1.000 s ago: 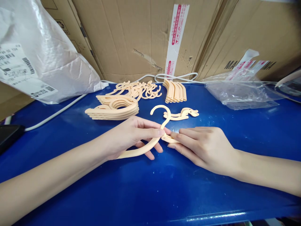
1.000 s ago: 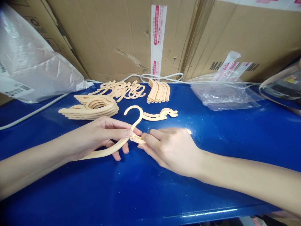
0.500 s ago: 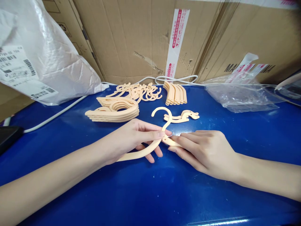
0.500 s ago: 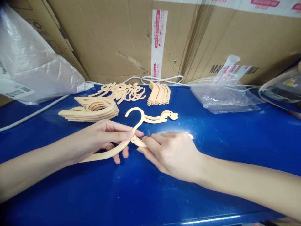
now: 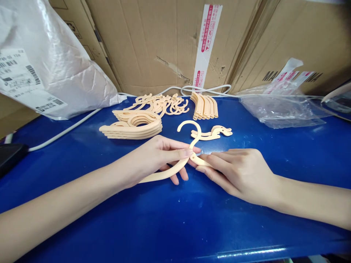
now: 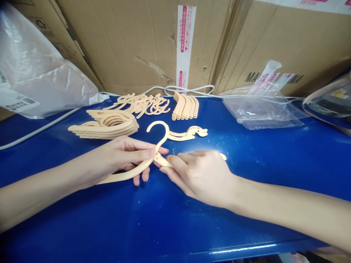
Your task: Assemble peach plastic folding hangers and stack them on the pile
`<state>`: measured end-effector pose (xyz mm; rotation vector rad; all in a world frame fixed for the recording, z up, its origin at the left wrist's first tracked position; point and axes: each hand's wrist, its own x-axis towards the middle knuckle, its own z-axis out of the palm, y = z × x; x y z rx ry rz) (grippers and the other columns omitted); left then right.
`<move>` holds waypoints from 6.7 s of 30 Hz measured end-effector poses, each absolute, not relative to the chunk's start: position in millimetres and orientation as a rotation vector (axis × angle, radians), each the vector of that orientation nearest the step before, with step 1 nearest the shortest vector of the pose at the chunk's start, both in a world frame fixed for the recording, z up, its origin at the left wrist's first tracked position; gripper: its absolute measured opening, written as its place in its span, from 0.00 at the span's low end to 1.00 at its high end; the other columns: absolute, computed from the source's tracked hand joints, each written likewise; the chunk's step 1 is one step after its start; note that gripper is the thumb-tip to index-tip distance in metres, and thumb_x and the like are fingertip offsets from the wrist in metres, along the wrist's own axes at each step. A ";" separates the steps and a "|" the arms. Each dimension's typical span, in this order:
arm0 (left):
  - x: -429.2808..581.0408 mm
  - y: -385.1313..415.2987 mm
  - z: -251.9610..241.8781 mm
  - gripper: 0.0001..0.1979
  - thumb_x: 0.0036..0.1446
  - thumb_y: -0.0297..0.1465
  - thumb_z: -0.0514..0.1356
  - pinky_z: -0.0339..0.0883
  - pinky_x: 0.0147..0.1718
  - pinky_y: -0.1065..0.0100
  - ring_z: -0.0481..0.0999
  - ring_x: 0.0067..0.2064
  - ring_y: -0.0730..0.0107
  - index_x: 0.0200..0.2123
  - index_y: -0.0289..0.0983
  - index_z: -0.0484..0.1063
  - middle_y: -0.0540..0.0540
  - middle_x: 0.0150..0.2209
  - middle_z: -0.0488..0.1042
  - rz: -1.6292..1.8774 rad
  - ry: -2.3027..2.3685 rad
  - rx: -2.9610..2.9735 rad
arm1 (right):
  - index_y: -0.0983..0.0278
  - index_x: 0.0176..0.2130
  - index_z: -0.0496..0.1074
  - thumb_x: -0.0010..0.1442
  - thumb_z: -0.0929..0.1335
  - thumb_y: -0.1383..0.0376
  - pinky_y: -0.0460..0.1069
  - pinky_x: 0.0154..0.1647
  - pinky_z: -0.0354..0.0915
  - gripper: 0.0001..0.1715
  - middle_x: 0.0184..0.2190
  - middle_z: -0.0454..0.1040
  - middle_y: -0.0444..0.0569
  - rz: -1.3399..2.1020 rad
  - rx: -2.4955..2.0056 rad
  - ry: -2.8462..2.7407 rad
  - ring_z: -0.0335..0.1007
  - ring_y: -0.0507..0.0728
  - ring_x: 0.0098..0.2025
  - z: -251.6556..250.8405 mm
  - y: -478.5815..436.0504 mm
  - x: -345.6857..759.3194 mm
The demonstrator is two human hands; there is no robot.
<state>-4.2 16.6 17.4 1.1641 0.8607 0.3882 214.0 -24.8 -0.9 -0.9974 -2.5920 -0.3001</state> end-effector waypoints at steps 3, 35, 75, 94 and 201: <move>-3.2 16.4 18.0 0.11 0.64 0.30 0.59 0.70 0.20 0.81 0.76 0.22 0.76 0.37 0.30 0.80 0.47 0.22 0.77 0.381 0.862 1.175 | 0.64 0.34 0.73 0.71 0.58 0.60 0.47 0.22 0.54 0.21 0.21 0.74 0.41 -0.298 -1.000 -2.585 0.72 0.49 0.22 -1.1 -24.6 214.3; 0.8 13.7 16.4 0.12 0.63 0.29 0.56 0.69 0.17 0.80 0.73 0.20 0.78 0.28 0.32 0.75 0.51 0.23 0.75 0.355 0.849 1.299 | 0.65 0.39 0.69 0.64 0.66 0.60 0.46 0.25 0.57 0.10 0.21 0.70 0.40 -0.082 -0.962 -2.437 0.63 0.49 0.20 -1.3 -19.0 212.2; -3.4 3.9 16.5 0.13 0.63 0.36 0.55 0.60 0.17 0.80 0.67 0.17 0.81 0.31 0.35 0.72 0.54 0.20 0.70 0.334 0.876 1.728 | 0.62 0.40 0.69 0.63 0.68 0.61 0.51 0.41 0.55 0.07 0.22 0.65 0.38 -0.013 -0.914 -2.380 0.65 0.51 0.29 3.1 -15.9 213.9; -7.8 1.9 15.3 0.10 0.64 0.32 0.52 0.48 0.18 0.75 0.55 0.19 0.80 0.33 0.37 0.71 0.58 0.17 0.55 0.348 0.794 2.186 | 0.62 0.49 0.72 0.63 0.67 0.60 0.53 0.42 0.56 0.16 0.33 0.78 0.46 -0.038 -0.857 -2.452 0.71 0.54 0.37 6.0 -18.1 214.6; 2.7 -34.0 10.6 0.20 0.65 0.31 0.52 0.63 0.14 0.67 0.71 0.20 0.65 0.20 0.35 0.70 0.45 0.18 0.68 0.577 1.237 3.620 | 0.60 0.44 0.73 0.67 0.62 0.64 0.56 0.46 0.63 0.11 0.46 0.73 0.52 -0.140 -0.976 -2.636 0.70 0.59 0.46 7.3 29.9 278.1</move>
